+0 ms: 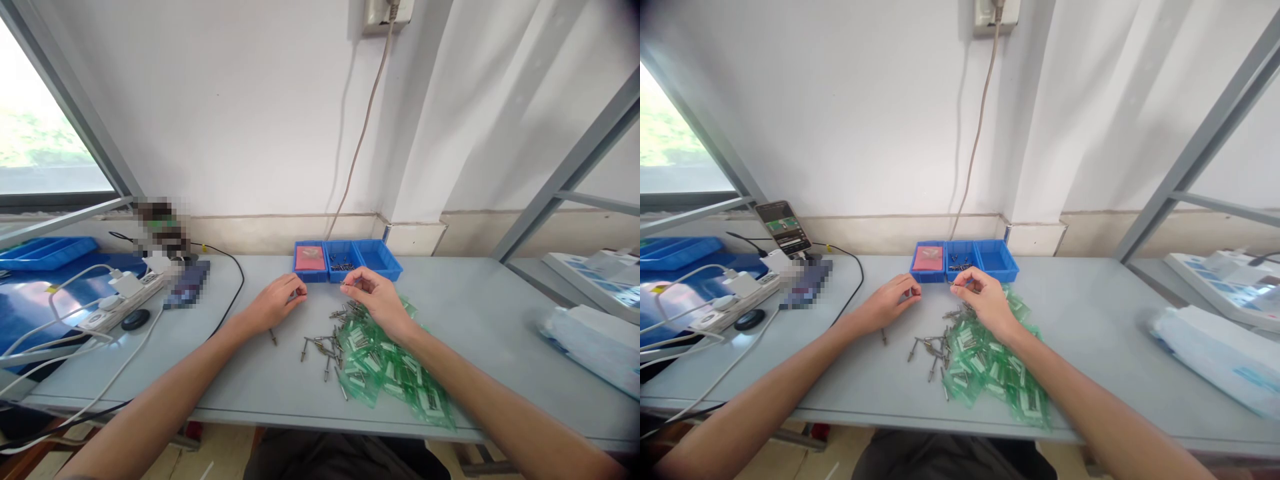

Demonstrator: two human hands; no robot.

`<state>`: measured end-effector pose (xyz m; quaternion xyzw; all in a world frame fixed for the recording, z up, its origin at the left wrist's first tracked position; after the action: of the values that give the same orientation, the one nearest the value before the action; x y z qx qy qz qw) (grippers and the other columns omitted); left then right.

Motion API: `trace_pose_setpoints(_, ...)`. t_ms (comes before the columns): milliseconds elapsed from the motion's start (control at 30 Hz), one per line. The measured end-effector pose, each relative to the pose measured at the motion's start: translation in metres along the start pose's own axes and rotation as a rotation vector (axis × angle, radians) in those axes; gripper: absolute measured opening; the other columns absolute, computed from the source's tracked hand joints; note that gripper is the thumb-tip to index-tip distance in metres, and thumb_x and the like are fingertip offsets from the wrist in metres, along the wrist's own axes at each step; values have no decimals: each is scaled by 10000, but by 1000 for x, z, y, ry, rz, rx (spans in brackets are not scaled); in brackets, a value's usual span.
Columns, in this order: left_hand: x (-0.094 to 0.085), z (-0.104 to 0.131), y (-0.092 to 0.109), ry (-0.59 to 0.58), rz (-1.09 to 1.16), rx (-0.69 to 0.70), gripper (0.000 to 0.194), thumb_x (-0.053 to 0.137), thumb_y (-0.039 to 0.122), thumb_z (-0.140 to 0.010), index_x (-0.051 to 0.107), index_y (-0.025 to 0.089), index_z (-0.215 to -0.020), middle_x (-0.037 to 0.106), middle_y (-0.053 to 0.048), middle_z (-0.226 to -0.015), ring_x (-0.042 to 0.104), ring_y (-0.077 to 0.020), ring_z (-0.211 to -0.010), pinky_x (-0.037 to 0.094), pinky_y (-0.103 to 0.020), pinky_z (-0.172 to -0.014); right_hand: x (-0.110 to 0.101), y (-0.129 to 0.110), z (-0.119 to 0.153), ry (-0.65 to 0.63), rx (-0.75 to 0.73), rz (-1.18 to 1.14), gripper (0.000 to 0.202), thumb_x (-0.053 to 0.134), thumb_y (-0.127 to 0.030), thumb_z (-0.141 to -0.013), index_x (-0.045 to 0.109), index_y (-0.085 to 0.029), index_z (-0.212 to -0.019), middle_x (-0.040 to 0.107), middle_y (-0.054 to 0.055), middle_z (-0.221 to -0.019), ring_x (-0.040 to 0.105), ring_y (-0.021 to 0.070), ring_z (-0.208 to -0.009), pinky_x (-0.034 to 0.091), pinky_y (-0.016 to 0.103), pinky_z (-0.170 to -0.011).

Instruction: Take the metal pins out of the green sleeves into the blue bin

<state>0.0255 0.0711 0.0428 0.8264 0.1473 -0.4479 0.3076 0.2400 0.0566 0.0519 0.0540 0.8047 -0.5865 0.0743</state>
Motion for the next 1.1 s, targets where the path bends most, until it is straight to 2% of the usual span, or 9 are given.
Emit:
trace_pose_setpoints(167, 1, 0, -1, -12, 19, -11, 97, 534, 291, -1061, 573, 219, -1010, 618, -37, -1022, 579, -195, -943, 482, -326, -866, 4, 4, 3, -28, 84, -101, 286, 842, -477, -798, 694, -244, -872, 687, 9, -850, 513, 153, -642, 434, 296, -601)
trace_pose_setpoints(367, 1, 0, -3, -2, 7, -19, 137, 560, 335, -1048, 553, 217, -978, 609, -32, -993, 561, -195, -917, 466, -329, -842, 6, 9, 3, -54, 125, -165, 317, 808, -537, -832, 766, -252, -965, 754, 54, -1109, 520, 136, -642, 459, 297, -599)
trace_pose_setpoints(600, 2, 1, -4, -8, -6, -15, 172, 549, 357, -1055, 512, 219, -959, 593, -22, -973, 546, -188, -892, 437, -304, -805, 10, 9, 4, -113, 131, -161, 361, 705, -576, -921, 758, -253, -1074, 669, 21, -926, 506, 131, -611, 422, 278, -565)
trace_pose_setpoints(833, 2, 1, -3, -10, 4, -19, 176, 559, 345, -1054, 495, 220, -948, 585, -10, -964, 531, -177, -873, 426, -296, -795, 9, 12, 2, -86, 139, -210, 350, 745, -559, -894, 681, -237, -1019, 647, 0, -899, 497, 118, -603, 388, 263, -554)
trace_pose_setpoints(1100, 0, 0, 2, -5, 9, -4, 132, 590, 311, -1047, 544, 216, -969, 594, -17, -991, 556, -183, -913, 444, -302, -825, 4, 4, 2, -35, 94, -162, 349, 789, -523, -854, 580, -250, -917, 580, -26, -888, 525, 126, -630, 421, 276, -590)
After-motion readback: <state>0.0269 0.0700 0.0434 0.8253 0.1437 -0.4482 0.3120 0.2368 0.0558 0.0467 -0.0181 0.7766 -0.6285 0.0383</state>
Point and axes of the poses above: each hand's wrist, its own z-axis away from the middle knuckle, its own x-axis out of the palm, y = z × x, the point moved 9 cm from there along -z, towards the middle knuckle
